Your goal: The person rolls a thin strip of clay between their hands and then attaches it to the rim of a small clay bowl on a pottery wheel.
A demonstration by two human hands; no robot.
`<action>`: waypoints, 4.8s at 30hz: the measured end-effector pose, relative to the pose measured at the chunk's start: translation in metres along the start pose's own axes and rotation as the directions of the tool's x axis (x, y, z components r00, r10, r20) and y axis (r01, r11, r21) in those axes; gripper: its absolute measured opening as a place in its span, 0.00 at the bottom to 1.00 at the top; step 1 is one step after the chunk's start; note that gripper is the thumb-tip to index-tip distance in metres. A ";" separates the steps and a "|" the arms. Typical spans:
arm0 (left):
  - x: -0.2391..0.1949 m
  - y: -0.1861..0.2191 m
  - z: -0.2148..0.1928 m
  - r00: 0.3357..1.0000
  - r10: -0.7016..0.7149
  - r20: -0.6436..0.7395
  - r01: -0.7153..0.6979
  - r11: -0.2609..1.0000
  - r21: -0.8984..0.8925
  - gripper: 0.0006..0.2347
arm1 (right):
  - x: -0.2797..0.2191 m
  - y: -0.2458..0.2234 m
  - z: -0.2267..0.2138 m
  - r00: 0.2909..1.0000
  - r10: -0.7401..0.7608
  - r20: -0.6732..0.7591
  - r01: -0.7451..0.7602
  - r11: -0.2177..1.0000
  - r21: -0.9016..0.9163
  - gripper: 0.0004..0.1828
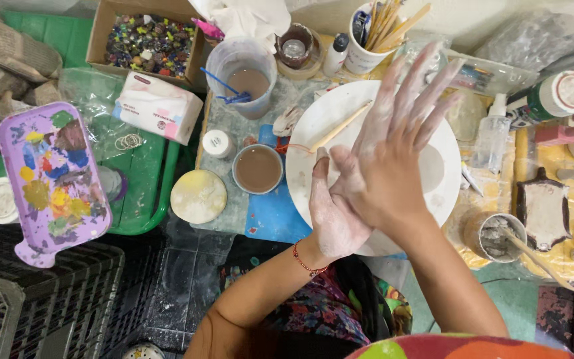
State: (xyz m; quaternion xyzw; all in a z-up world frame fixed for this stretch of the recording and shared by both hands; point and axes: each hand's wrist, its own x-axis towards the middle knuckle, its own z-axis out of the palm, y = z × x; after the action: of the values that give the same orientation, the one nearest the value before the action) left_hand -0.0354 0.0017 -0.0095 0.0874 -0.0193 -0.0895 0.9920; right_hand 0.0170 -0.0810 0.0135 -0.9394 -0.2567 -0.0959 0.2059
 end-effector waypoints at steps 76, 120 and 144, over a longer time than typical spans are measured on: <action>-0.009 -0.014 -0.037 0.983 -0.182 -0.040 0.169 0.962 -0.216 0.40 | -0.014 0.028 0.012 0.970 -0.087 0.226 0.096 0.995 -0.029 0.61; 0.014 -0.015 -0.049 0.968 0.226 0.106 -0.219 0.973 -0.069 0.33 | -0.017 -0.038 0.020 0.980 -0.097 0.174 0.074 0.988 0.134 0.58; -0.002 -0.039 -0.028 0.932 0.321 0.170 -0.260 0.917 -0.303 0.40 | -0.016 -0.016 0.011 0.961 -0.043 0.273 0.072 0.993 -0.096 0.59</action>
State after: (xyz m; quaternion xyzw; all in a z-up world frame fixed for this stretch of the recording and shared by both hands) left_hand -0.0430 -0.0307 -0.0444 -0.0657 -0.1274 0.0487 0.9885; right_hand -0.0042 -0.0714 0.0045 -0.9454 -0.3042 0.0141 0.1165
